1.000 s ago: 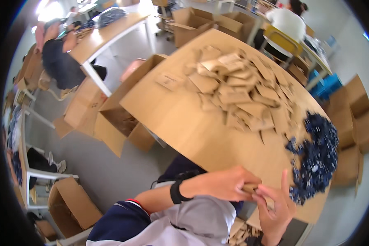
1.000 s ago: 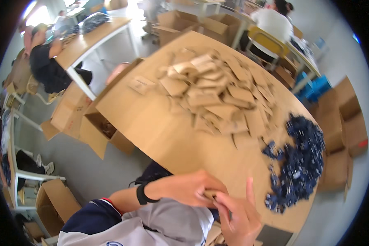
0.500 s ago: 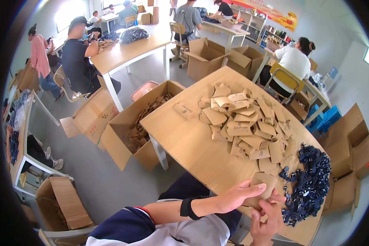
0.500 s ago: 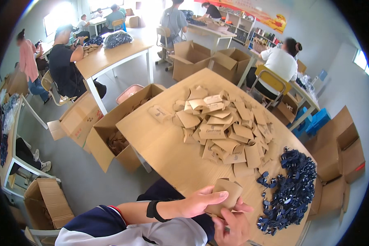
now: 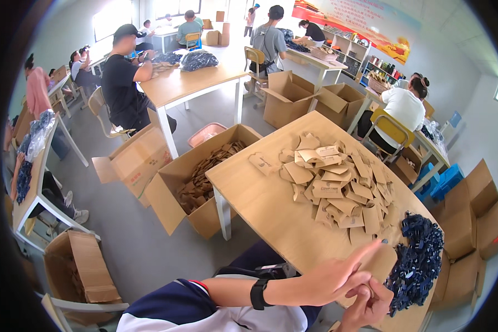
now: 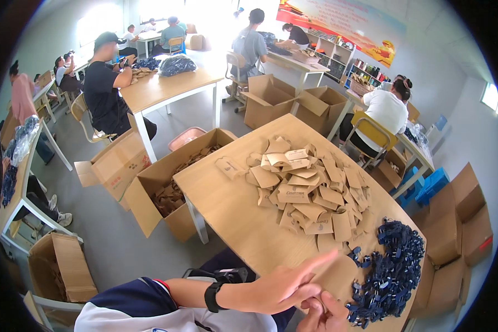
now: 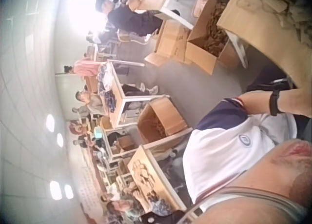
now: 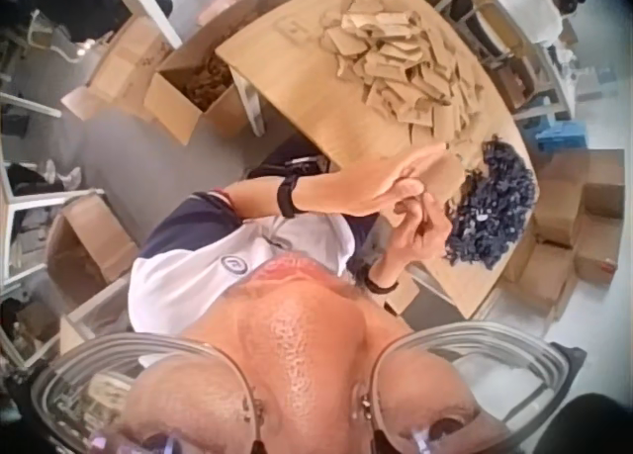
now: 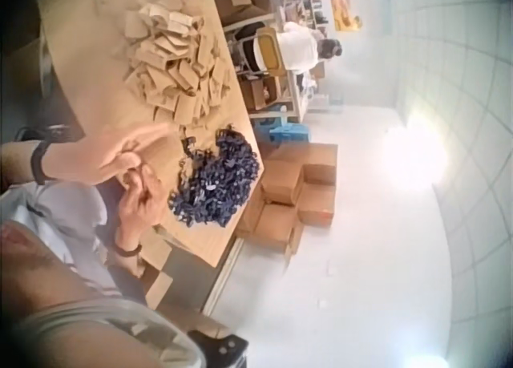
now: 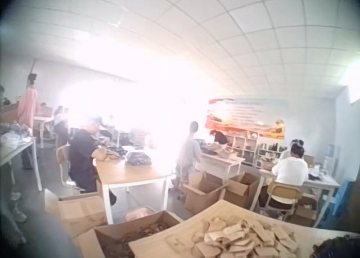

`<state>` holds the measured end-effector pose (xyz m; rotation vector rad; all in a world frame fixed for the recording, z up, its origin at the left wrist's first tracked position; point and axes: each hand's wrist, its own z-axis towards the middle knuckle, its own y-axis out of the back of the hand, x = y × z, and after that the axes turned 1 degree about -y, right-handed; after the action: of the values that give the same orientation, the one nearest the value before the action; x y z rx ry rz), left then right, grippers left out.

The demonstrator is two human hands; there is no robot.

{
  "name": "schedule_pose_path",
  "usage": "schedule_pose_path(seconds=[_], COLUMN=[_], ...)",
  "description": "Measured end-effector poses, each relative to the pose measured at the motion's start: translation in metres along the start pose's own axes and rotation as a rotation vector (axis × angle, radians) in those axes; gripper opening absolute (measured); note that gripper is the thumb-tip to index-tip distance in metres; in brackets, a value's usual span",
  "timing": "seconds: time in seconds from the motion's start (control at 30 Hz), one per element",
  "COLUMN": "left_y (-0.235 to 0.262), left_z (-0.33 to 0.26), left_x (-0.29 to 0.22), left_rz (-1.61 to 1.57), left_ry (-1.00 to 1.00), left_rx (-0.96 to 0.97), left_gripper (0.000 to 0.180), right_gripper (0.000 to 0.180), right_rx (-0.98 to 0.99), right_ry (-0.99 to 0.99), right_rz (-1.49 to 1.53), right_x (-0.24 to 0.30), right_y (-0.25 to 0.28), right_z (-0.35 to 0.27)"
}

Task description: The recorder is placing small coiled cables with plastic ends into small cardboard sleeves and folding the ends to secure them.

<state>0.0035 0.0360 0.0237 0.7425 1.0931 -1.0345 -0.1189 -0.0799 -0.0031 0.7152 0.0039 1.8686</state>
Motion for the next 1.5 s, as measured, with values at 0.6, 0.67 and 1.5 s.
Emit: schedule_pose_path(seconds=[0.6, 0.67, 1.5], left_y=[0.006, 0.016, 0.02], left_z=[-0.009, -0.009, 0.008], left_x=[0.048, 0.045, 0.035], left_rz=[0.651, 0.569, 0.109], left_ry=[-1.011, -0.794, -0.111], left_rx=[-0.175, -0.03, -0.032], left_gripper=[0.032, 0.031, 0.036], right_gripper=[0.046, 0.045, 0.036], right_rx=[0.031, 0.027, 0.459], right_ry=[-1.053, -1.174, -0.385], right_rz=[1.048, 1.039, 0.201], right_x=[0.032, 0.023, 0.002], right_y=[-0.009, -0.007, 0.002], right_z=[0.01, 0.009, 0.004])
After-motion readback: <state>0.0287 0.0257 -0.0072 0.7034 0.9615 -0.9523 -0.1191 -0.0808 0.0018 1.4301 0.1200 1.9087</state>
